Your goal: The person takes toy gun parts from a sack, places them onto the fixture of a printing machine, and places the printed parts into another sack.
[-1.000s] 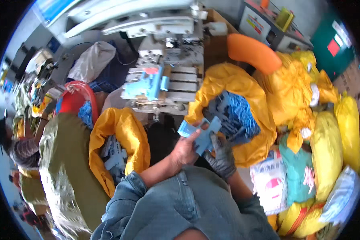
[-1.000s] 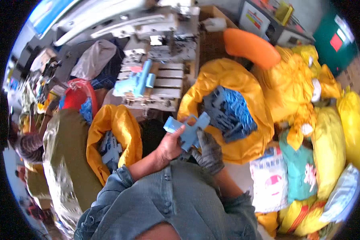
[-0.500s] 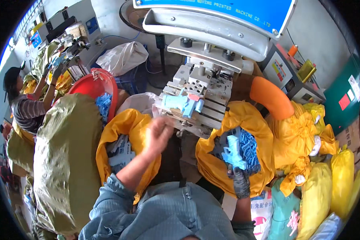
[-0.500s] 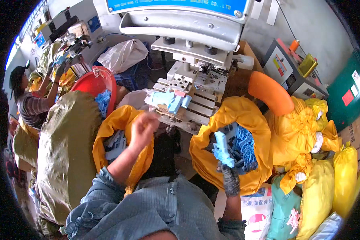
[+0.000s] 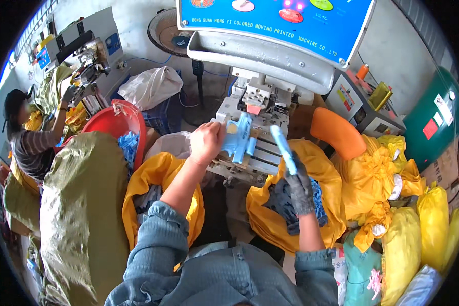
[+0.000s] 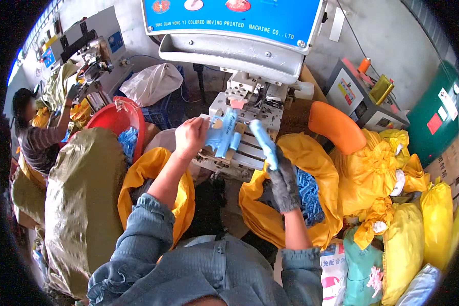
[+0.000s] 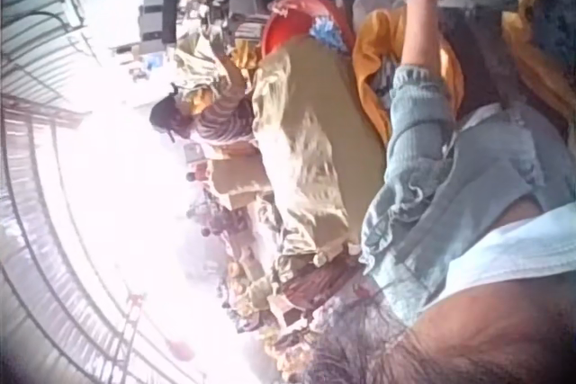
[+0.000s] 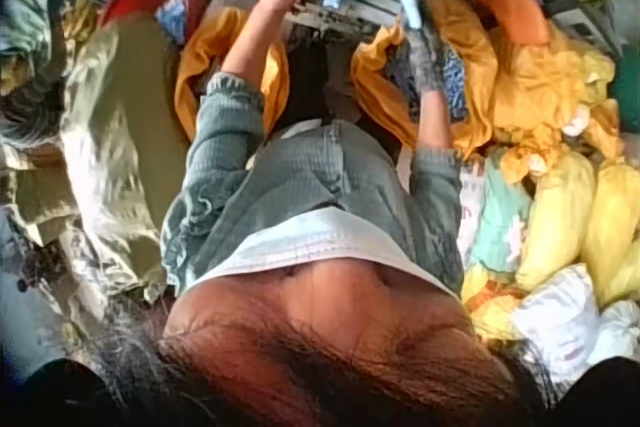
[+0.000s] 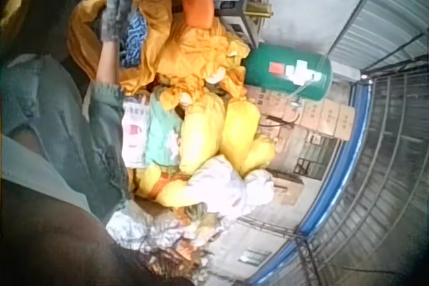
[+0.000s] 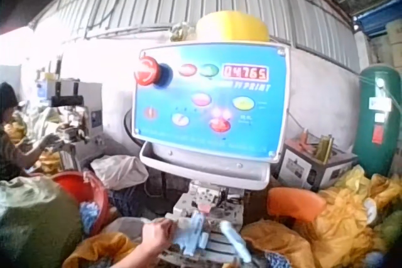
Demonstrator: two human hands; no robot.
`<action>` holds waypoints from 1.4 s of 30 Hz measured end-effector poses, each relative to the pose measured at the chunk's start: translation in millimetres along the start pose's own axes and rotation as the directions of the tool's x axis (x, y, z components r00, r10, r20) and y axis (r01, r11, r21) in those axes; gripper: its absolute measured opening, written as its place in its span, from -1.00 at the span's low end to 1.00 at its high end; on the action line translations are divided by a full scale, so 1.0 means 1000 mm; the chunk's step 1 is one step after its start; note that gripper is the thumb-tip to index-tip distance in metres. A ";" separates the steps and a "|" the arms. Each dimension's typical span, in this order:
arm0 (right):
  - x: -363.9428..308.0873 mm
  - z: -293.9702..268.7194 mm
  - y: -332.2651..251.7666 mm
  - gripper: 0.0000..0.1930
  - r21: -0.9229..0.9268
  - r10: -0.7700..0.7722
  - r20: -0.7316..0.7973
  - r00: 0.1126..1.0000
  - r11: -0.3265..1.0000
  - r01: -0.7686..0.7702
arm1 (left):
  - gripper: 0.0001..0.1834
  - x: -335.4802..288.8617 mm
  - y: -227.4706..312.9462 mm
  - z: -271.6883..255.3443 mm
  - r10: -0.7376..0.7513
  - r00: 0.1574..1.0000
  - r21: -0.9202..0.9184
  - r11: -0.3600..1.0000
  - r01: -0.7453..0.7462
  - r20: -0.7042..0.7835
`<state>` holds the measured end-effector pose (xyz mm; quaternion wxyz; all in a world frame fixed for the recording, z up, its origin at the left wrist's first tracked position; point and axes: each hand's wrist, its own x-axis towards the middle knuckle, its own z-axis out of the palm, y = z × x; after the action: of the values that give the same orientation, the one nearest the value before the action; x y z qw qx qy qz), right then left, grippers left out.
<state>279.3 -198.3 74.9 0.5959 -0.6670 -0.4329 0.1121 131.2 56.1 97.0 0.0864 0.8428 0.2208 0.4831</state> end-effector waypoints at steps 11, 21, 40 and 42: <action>0.073 0.070 -0.027 -0.61 -0.626 -0.326 0.419 0.848 0.573 0.529 | -0.57 -0.139 -0.092 -0.154 -0.622 0.782 0.278 0.758 0.590 0.039; 0.008 0.054 -0.003 -0.69 -0.483 -0.469 -0.005 0.883 0.775 0.408 | -0.61 -0.226 -0.112 -0.170 -0.643 0.757 0.631 0.636 0.444 0.115; 0.019 -0.052 0.356 -0.10 -0.514 0.730 -0.408 0.549 0.313 -0.799 | -0.83 -0.167 -0.023 -0.103 -0.572 0.760 0.406 0.802 0.438 0.309; -0.003 -0.059 0.341 -0.12 -0.544 0.641 -0.457 0.617 0.347 -0.764 | -0.87 -0.159 -0.010 -0.097 -0.633 0.705 0.386 0.767 0.513 0.320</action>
<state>467.8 -212.4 -214.8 0.2231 -0.9642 -0.0601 0.1304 -23.9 -14.6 20.4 0.1651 0.8194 0.5122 0.1977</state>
